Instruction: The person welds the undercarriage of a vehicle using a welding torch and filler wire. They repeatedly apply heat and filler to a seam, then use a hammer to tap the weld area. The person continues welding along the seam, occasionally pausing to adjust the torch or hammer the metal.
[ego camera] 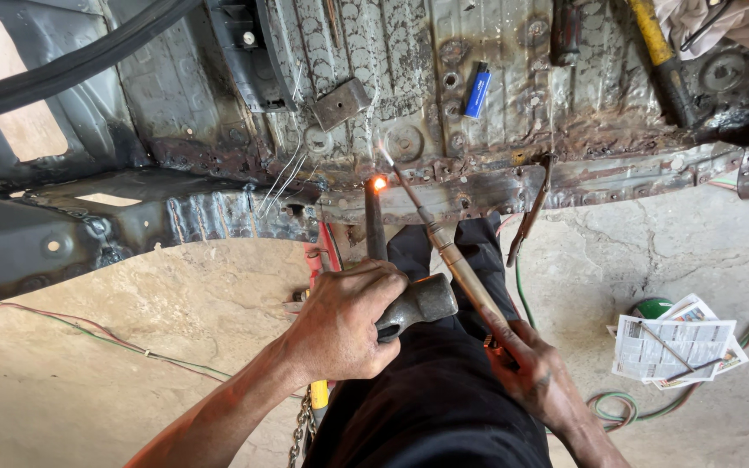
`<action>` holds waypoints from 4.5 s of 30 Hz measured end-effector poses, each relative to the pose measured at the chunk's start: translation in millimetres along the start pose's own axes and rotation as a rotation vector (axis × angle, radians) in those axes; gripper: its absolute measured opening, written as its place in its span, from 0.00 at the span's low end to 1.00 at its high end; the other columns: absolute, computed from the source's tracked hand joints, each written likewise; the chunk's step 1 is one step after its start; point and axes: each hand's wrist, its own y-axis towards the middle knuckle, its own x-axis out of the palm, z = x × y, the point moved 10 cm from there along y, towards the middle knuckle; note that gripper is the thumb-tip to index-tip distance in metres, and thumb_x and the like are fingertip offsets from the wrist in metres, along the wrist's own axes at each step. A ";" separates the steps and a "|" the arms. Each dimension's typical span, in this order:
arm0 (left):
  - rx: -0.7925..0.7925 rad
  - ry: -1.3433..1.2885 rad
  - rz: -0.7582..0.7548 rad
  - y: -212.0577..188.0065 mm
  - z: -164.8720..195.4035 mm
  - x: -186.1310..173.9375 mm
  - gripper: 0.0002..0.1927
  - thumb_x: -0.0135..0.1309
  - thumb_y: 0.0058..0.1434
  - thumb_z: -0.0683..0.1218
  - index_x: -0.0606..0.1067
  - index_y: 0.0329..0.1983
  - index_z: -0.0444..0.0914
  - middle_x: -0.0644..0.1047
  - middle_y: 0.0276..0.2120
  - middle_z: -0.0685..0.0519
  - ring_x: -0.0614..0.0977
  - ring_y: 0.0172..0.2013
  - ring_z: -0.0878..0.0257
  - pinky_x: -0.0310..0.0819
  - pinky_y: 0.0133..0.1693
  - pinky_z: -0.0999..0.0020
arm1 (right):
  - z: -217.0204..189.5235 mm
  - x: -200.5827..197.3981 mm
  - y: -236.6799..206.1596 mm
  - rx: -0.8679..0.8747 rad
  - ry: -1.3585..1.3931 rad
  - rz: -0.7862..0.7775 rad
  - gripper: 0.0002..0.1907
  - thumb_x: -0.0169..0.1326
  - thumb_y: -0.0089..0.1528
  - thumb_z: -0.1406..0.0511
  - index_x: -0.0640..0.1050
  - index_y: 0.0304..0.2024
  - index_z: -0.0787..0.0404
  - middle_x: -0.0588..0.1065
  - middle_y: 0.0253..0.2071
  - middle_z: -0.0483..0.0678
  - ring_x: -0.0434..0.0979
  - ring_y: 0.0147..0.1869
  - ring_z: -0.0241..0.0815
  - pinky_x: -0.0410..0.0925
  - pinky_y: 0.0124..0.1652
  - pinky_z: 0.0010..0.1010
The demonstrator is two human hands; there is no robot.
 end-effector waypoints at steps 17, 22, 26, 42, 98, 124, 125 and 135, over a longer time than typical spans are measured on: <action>0.033 -0.008 0.038 -13.6 -0.1 4.3 0.26 0.65 0.39 0.39 0.74 0.44 0.30 0.80 0.42 0.43 0.84 0.43 0.49 0.81 0.43 0.59 | 12.0 -9.0 -31.8 0.014 0.069 0.127 0.39 0.64 0.54 0.70 0.68 0.68 0.51 0.79 0.43 0.50 0.85 0.38 0.43 0.78 0.35 0.32; 0.042 0.013 0.060 -23.5 2.5 7.0 0.25 0.65 0.39 0.39 0.74 0.43 0.31 0.80 0.42 0.43 0.84 0.43 0.49 0.80 0.42 0.58 | 3.5 -14.2 -44.6 -0.037 0.055 0.180 0.39 0.64 0.54 0.71 0.68 0.68 0.52 0.79 0.43 0.50 0.85 0.39 0.43 0.77 0.36 0.33; 0.041 0.030 0.065 -30.7 3.2 11.1 0.25 0.65 0.39 0.39 0.75 0.43 0.32 0.81 0.42 0.44 0.84 0.42 0.49 0.80 0.41 0.58 | 5.4 -18.3 -53.1 -0.025 0.003 0.212 0.41 0.65 0.52 0.71 0.68 0.68 0.52 0.79 0.43 0.51 0.84 0.38 0.45 0.76 0.35 0.35; 0.130 -0.042 0.214 -65.9 -4.8 -5.4 0.22 0.61 0.41 0.37 0.73 0.43 0.31 0.80 0.43 0.43 0.84 0.45 0.46 0.80 0.47 0.57 | 5.8 -6.3 -78.0 0.023 0.029 0.221 0.42 0.64 0.53 0.70 0.67 0.69 0.48 0.80 0.45 0.51 0.86 0.42 0.44 0.78 0.37 0.34; 0.228 0.744 0.126 147.5 -92.3 71.0 0.35 0.71 0.45 0.56 0.70 0.50 0.36 0.66 0.63 0.41 0.60 0.69 0.46 0.52 0.68 0.38 | 116.2 -83.3 -78.2 0.200 0.316 0.692 0.44 0.58 0.53 0.80 0.65 0.72 0.54 0.79 0.34 0.53 0.81 0.34 0.39 0.75 0.37 0.30; 0.290 0.622 0.140 167.3 -86.2 56.4 0.08 0.53 0.65 0.33 0.73 0.46 0.32 0.69 0.57 0.41 0.71 0.59 0.50 0.72 0.54 0.55 | 82.0 -75.9 -84.7 0.198 0.297 0.714 0.44 0.53 0.56 0.83 0.63 0.73 0.54 0.78 0.34 0.56 0.78 0.31 0.39 0.73 0.35 0.28; 0.263 0.590 0.121 175.1 -92.8 53.2 0.05 0.50 0.68 0.34 0.73 0.45 0.31 0.69 0.59 0.38 0.70 0.60 0.48 0.76 0.44 0.55 | 84.7 -74.8 -88.1 0.200 0.293 0.710 0.44 0.53 0.56 0.83 0.63 0.73 0.54 0.78 0.34 0.56 0.78 0.30 0.39 0.73 0.35 0.28; 0.133 0.604 0.319 172.4 -90.1 18.2 0.20 0.58 0.50 0.36 0.77 0.48 0.31 0.64 0.65 0.38 0.61 0.69 0.43 0.54 0.65 0.32 | 108.9 -59.9 -119.6 0.111 0.334 0.709 0.44 0.51 0.58 0.84 0.62 0.74 0.55 0.77 0.35 0.57 0.77 0.29 0.39 0.73 0.34 0.28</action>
